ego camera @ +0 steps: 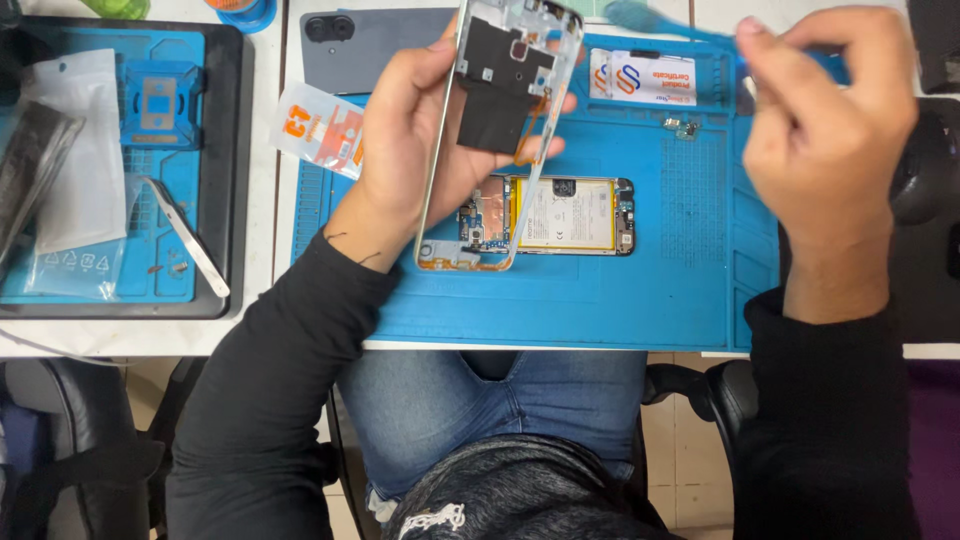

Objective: The person reassembles a smartphone by placing the motherboard into the chassis, connecting ribbon cables, and securing the back cover. They then insert the SIM tray and briefly test the device.

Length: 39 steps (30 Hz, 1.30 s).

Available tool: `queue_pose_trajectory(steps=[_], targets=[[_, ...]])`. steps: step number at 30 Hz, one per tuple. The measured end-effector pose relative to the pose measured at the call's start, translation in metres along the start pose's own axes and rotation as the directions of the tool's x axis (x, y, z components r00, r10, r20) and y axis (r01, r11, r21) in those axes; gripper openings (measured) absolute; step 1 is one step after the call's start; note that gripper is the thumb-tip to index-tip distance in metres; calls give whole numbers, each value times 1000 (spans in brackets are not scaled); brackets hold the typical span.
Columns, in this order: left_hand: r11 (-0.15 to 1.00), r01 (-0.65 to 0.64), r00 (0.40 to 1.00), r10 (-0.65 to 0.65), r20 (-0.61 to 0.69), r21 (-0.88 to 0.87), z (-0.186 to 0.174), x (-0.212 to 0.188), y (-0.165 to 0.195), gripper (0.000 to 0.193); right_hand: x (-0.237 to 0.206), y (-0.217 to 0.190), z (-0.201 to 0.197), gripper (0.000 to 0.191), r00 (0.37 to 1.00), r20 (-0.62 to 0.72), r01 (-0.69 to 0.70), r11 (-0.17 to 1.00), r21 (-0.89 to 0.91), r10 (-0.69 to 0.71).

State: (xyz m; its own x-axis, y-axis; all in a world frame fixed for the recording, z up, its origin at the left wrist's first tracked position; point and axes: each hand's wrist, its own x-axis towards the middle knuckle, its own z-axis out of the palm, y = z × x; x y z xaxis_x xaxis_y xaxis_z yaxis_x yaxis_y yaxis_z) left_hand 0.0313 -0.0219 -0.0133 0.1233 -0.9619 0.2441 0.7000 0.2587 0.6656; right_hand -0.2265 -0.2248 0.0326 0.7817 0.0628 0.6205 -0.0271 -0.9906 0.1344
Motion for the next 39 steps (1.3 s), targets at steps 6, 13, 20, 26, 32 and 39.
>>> queue_pose_trajectory(steps=[6, 13, 20, 26, 32, 39], targets=[[983, 108, 994, -109, 1, -152, -1, 0, -2, 63, -2, -2, 6, 39, 994, -68, -86, 996, 34, 89], [962, 173, 984, -162, 68, -213, 3, 2, -13, 59, 17, -27, 19, 36, 985, -56, -153, 978, 142, 162], [967, 166, 986, -160, 46, -194, 8, 2, -8, 62, 24, -34, 18, 27, 976, -79, -185, 962, 200, 204], [932, 253, 967, -242, 76, -258, 10, 4, -19, 66, 26, -37, 18, 32, 974, -71, -188, 946, 262, 213], [934, 232, 969, -198, 149, -272, 3, 2, -16, 56, 33, -41, 9, 37, 986, -58, -143, 971, 190, 157], [922, 228, 969, -182, 170, -312, 3, 1, -20, 53, 15, -36, 21, 44, 977, -43, -199, 965, 170, 209]])
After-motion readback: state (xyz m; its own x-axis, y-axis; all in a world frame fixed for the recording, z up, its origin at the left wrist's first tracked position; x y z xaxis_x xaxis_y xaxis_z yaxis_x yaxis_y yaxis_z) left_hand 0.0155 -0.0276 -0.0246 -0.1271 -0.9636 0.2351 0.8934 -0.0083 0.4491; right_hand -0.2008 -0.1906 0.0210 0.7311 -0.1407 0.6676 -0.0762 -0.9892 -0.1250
